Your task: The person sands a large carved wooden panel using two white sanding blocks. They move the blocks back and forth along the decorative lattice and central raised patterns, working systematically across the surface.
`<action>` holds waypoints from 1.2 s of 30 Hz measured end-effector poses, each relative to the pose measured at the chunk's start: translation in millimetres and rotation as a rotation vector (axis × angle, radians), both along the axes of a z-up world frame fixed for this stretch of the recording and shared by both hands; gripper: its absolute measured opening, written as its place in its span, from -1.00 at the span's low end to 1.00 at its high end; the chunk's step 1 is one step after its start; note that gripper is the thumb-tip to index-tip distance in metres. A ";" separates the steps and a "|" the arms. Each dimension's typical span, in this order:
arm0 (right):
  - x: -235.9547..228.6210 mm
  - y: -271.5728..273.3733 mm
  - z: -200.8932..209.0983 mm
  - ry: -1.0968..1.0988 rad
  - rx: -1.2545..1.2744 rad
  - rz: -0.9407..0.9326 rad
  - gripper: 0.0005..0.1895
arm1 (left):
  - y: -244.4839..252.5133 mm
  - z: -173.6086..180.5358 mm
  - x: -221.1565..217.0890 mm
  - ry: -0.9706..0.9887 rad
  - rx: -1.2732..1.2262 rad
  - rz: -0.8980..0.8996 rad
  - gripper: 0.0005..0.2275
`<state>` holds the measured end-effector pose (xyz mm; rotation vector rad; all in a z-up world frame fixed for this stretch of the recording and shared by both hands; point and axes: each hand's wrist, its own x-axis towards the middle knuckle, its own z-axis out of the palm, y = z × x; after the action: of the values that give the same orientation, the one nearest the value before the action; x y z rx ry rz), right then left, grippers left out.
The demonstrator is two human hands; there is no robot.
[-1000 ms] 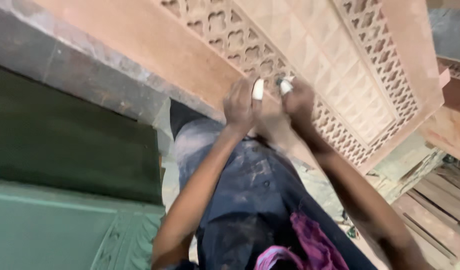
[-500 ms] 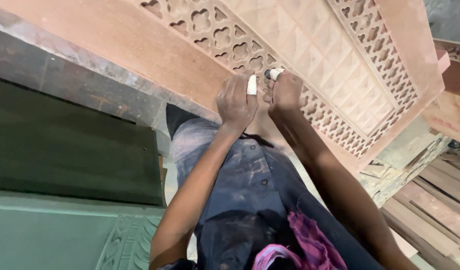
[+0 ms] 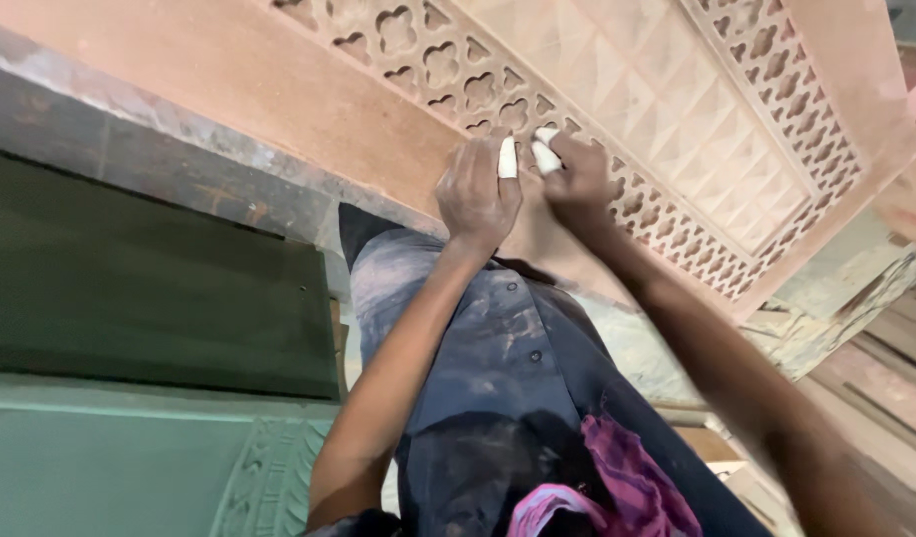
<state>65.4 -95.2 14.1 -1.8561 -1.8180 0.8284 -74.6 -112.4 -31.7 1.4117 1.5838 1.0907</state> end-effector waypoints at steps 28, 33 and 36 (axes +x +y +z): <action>21.1 7.8 19.4 -0.254 -0.198 0.425 -0.93 | -10.0 -4.7 -8.0 -0.086 0.033 0.007 -0.81; 21.4 22.9 33.5 -0.496 0.012 0.864 -0.90 | -15.1 -5.9 -6.2 -0.114 0.059 0.014 -0.83; 7.4 23.1 22.6 -0.278 -0.282 0.367 -0.91 | -12.6 -6.1 -9.6 -0.087 0.057 0.018 -0.81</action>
<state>72.8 -72.1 36.7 -1.9097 -2.3715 1.0408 -84.2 -125.1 -37.8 1.3703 1.5168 1.2003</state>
